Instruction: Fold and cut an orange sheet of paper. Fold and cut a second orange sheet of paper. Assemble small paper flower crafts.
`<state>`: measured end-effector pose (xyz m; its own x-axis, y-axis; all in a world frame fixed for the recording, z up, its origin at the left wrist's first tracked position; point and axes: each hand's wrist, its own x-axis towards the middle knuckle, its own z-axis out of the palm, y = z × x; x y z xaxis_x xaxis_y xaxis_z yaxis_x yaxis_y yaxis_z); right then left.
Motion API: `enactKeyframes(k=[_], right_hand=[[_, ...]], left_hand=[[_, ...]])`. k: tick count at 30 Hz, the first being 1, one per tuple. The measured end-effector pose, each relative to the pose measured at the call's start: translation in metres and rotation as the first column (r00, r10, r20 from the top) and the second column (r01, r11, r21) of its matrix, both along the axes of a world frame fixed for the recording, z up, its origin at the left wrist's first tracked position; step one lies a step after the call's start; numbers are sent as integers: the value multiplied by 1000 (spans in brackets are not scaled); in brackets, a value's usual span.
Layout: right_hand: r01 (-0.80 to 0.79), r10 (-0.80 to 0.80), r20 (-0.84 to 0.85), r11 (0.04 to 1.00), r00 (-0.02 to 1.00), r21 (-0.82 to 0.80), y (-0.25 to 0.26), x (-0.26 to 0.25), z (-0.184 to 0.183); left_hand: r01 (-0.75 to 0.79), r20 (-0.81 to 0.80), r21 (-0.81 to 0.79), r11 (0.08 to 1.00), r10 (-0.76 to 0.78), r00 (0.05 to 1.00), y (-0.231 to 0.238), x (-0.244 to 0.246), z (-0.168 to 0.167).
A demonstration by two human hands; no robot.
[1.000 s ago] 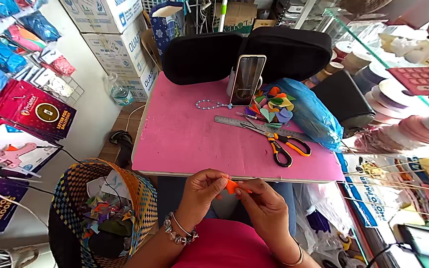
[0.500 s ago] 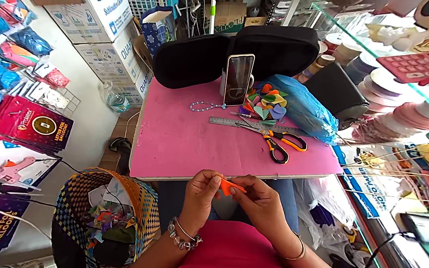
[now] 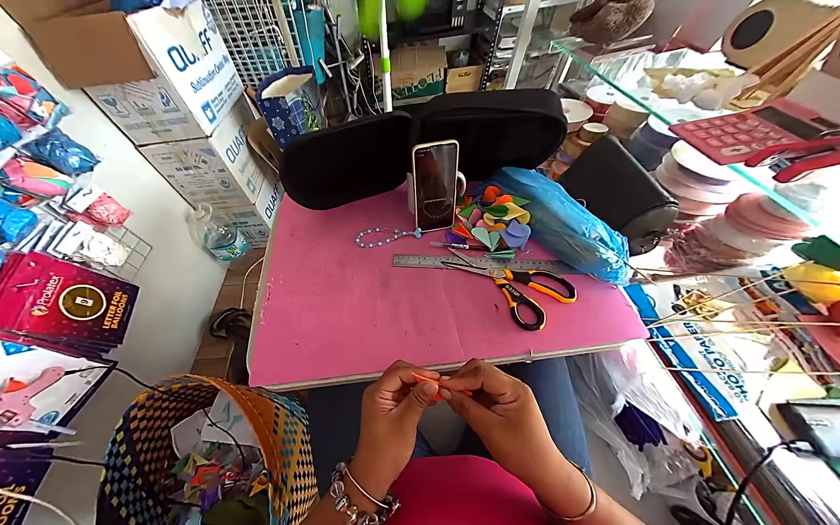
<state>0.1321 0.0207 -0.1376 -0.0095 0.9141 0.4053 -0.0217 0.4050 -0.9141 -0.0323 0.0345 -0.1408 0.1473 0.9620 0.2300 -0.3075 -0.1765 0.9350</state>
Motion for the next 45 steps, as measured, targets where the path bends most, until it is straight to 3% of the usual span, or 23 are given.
enactKeyframes(k=[14,19,25,30,36,38,41,43,45], right_hand=[[-13,13,-3,1000,1000,-21,-2,3,-1],[12,-16,-69,998,998,-55,-5,6,-1],[-39,33,-91,997,995,-63,-7,7,7],[-32,32,-30,999,999,-3,-7,12,9],[-113,110,-46,992,993,-60,-8,18,14],[-53,53,31,999,998,13,-5,20,14],[63,-164,323,952,932,300,1,27,12],[16,-245,444,889,862,458,5,33,12],[-72,-266,521,839,811,540,8,38,14]], left_hand=[[-2,-54,67,998,6,999,0,-2,-1],[25,-189,52,998,-15,982,-1,1,-3],[-20,-272,249,968,89,958,-2,0,-5],[-8,-274,311,950,98,957,-1,-5,0],[-59,-238,513,856,208,949,1,-6,7],[-24,-231,447,894,141,963,2,-6,6],[146,-219,78,986,-126,968,3,-14,14],[287,-112,-191,939,-311,944,5,-20,20],[311,-26,-312,898,-335,942,4,-18,22]])
